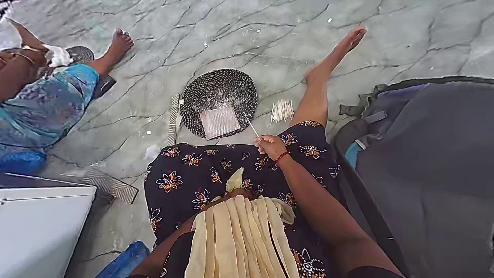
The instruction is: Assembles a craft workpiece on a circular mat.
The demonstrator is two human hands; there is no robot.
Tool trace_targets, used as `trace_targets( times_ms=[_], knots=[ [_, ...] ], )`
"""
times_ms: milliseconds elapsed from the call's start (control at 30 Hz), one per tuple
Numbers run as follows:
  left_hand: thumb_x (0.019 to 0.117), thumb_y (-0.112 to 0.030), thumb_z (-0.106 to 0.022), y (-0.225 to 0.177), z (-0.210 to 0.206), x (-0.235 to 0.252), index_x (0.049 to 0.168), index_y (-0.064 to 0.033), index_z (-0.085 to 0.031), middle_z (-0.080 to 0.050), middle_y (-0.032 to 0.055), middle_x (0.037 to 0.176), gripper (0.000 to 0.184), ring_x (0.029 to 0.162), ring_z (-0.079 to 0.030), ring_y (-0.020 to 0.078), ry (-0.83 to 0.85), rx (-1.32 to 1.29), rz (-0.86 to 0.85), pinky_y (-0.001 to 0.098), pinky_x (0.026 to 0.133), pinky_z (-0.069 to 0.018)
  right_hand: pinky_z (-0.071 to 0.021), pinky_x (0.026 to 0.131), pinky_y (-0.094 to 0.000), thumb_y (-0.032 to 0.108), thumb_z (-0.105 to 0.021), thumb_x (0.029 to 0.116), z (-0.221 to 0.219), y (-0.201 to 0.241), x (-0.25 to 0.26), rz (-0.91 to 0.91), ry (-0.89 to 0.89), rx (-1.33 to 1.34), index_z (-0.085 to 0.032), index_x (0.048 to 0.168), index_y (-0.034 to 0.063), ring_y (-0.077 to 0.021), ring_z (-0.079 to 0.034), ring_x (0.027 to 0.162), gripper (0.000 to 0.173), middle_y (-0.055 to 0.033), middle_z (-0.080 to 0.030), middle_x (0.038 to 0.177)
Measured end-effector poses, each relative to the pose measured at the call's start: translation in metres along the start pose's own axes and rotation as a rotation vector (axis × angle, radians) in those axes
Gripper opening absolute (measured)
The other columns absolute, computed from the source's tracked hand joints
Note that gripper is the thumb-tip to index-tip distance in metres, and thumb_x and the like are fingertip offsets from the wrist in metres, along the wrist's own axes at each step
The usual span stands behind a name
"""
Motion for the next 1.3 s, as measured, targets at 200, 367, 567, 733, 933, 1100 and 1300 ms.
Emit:
trace_targets(
  times_ms=[200, 367, 567, 733, 933, 1100, 1300],
  knots=[
    [0.1082, -0.011, -0.050, 0.003, 0.060, -0.007, 0.125, 0.0112, -0.062, -0.070, 0.0222, 0.113, 0.031, 0.098, -0.069, 0.0238, -0.453, -0.541, -0.068, 0.0396, 0.093, -0.0559, -0.0512, 0.060, -0.0212, 0.007, -0.051, 0.1048, -0.009, -0.010, -0.010, 0.078, -0.007, 0.063, -0.071, 0.109, -0.0053, -0.0027, -0.055, 0.057, 0.024, 0.0002, -0.064, 0.072],
    [0.1079, -0.016, -0.054, 0.026, 0.113, 0.014, 0.129, -0.0015, -0.063, -0.069, 0.0053, 0.106, 0.027, 0.080, -0.065, 0.0103, -0.695, -1.147, -0.189, 0.0273, 0.069, -0.0544, -0.0460, 0.058, -0.0190, 0.008, -0.052, 0.1048, -0.029, -0.007, -0.019, 0.144, 0.030, -0.087, -0.074, 0.107, -0.0024, -0.0007, -0.053, 0.059, 0.025, 0.0007, -0.066, 0.076],
    [0.1033, -0.002, -0.057, 0.045, 0.100, 0.031, 0.106, -0.0006, -0.067, -0.071, 0.0019, 0.085, 0.010, 0.070, -0.067, 0.0076, -0.722, -1.402, -0.240, 0.0228, 0.065, -0.0567, -0.0502, 0.073, -0.0296, 0.013, -0.053, 0.1047, -0.038, -0.007, -0.019, 0.197, 0.060, -0.303, -0.076, 0.108, 0.0015, -0.0079, -0.060, 0.074, 0.026, -0.0067, -0.072, 0.090],
    [0.1020, -0.001, -0.059, 0.045, 0.096, 0.030, 0.105, -0.0007, -0.066, -0.069, 0.0017, 0.085, 0.007, 0.070, -0.066, 0.0074, -0.746, -1.362, -0.214, 0.0226, 0.065, -0.0566, -0.0557, 0.084, -0.0341, 0.017, -0.062, 0.1027, -0.039, -0.005, -0.021, 0.172, 0.093, -0.282, -0.065, 0.131, -0.0021, -0.0141, -0.069, 0.086, 0.034, -0.0130, -0.075, 0.106],
    [0.1039, -0.009, -0.060, 0.036, 0.107, 0.027, 0.119, 0.0009, -0.065, -0.068, 0.0069, 0.098, 0.019, 0.077, -0.064, 0.0111, -0.703, -1.203, -0.100, 0.0272, 0.069, -0.0542, -0.0550, 0.083, -0.0438, 0.019, -0.058, 0.1059, -0.037, 0.018, -0.009, 0.051, 0.107, -0.485, -0.074, 0.113, 0.0000, -0.0199, -0.070, 0.082, 0.026, -0.0108, -0.076, 0.095],
    [0.1069, -0.019, -0.054, 0.058, 0.179, -0.001, 0.144, -0.0037, -0.052, -0.064, 0.0149, 0.128, 0.040, 0.105, -0.064, 0.0221, -0.879, -1.061, 0.011, 0.0416, 0.087, -0.0533, -0.0567, 0.080, -0.0334, 0.017, -0.057, 0.1060, -0.005, 0.037, 0.036, -0.013, -0.053, -0.206, -0.067, 0.117, -0.0020, -0.0142, -0.070, 0.087, 0.024, -0.0116, -0.073, 0.108],
    [0.1126, -0.038, -0.042, 0.124, 0.212, 0.029, 0.151, 0.0001, -0.043, -0.057, 0.0228, 0.141, 0.054, 0.121, -0.060, 0.0312, -0.976, -1.102, 0.191, 0.0485, 0.099, -0.0491, -0.0516, 0.089, -0.0439, 0.016, -0.061, 0.1041, -0.018, 0.026, 0.106, -0.018, -0.036, -0.306, -0.069, 0.116, -0.0029, -0.0233, -0.064, 0.098, 0.024, -0.0178, -0.070, 0.111]
  ],
)
Point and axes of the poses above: each hand's wrist, its own x-axis towards the middle knuckle, its own z-axis out of the back of the hand, y = z × x, the point moved 2 cm from there along x, towards the middle knuckle
